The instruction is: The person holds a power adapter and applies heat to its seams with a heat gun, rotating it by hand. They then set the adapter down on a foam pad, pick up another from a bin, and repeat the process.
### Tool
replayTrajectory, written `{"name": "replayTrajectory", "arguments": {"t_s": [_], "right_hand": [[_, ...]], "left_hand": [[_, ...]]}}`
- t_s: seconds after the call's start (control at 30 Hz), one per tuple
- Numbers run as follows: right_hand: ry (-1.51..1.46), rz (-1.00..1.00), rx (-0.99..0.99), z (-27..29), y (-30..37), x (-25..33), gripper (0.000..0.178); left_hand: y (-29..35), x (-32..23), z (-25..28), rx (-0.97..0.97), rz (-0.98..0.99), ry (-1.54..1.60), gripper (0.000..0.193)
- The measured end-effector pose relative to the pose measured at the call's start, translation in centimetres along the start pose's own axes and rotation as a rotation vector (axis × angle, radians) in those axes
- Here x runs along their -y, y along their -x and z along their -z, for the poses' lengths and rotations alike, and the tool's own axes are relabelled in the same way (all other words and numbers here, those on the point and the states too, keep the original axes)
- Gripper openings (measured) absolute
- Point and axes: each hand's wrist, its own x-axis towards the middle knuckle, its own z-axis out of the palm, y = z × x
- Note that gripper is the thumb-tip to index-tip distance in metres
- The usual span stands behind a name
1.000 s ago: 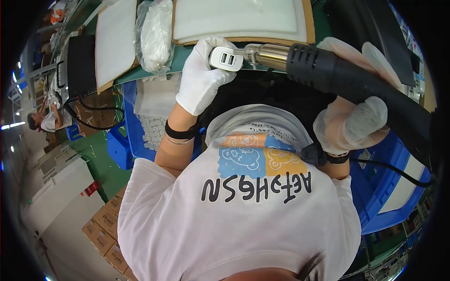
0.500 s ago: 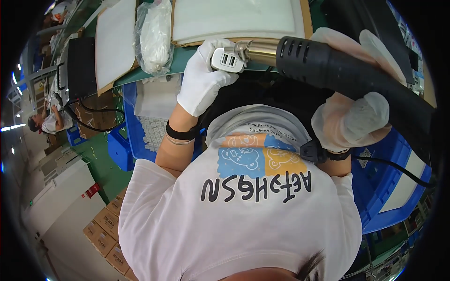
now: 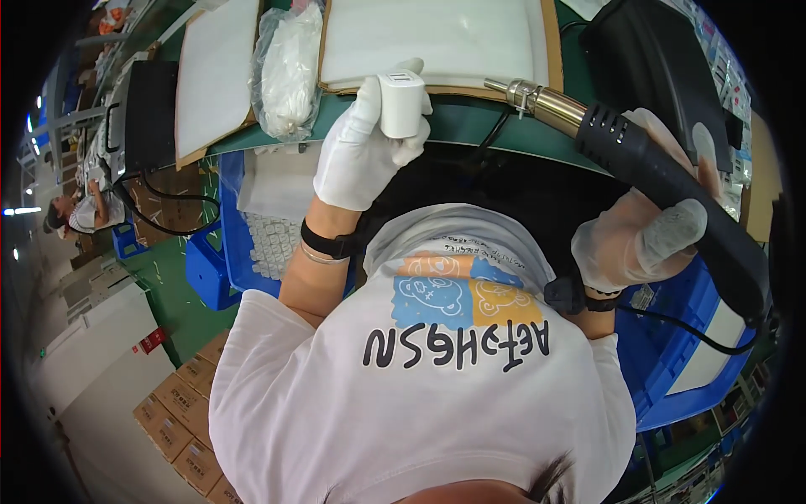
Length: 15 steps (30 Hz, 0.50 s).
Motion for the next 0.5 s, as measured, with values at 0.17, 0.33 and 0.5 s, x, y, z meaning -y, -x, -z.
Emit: {"name": "replayTrajectory", "arguments": {"t_s": [0.17,0.33,0.5], "right_hand": [[0.063,0.011,0.051,0.3,0.1,0.2,0.070],[0.055,-0.009,0.069,-0.5,-0.3,0.3,0.072],[0.041,0.205,0.169,-0.9,-0.8,-0.9,0.071]], "left_hand": [[-0.1,0.4,-1.0,-0.226,-0.101,-0.068,0.059],[-0.2,-0.4,0.2,-0.123,-0.005,-0.101,0.052],[-0.7,-0.4,0.7,-0.052,0.044,-0.107,0.053]]}}
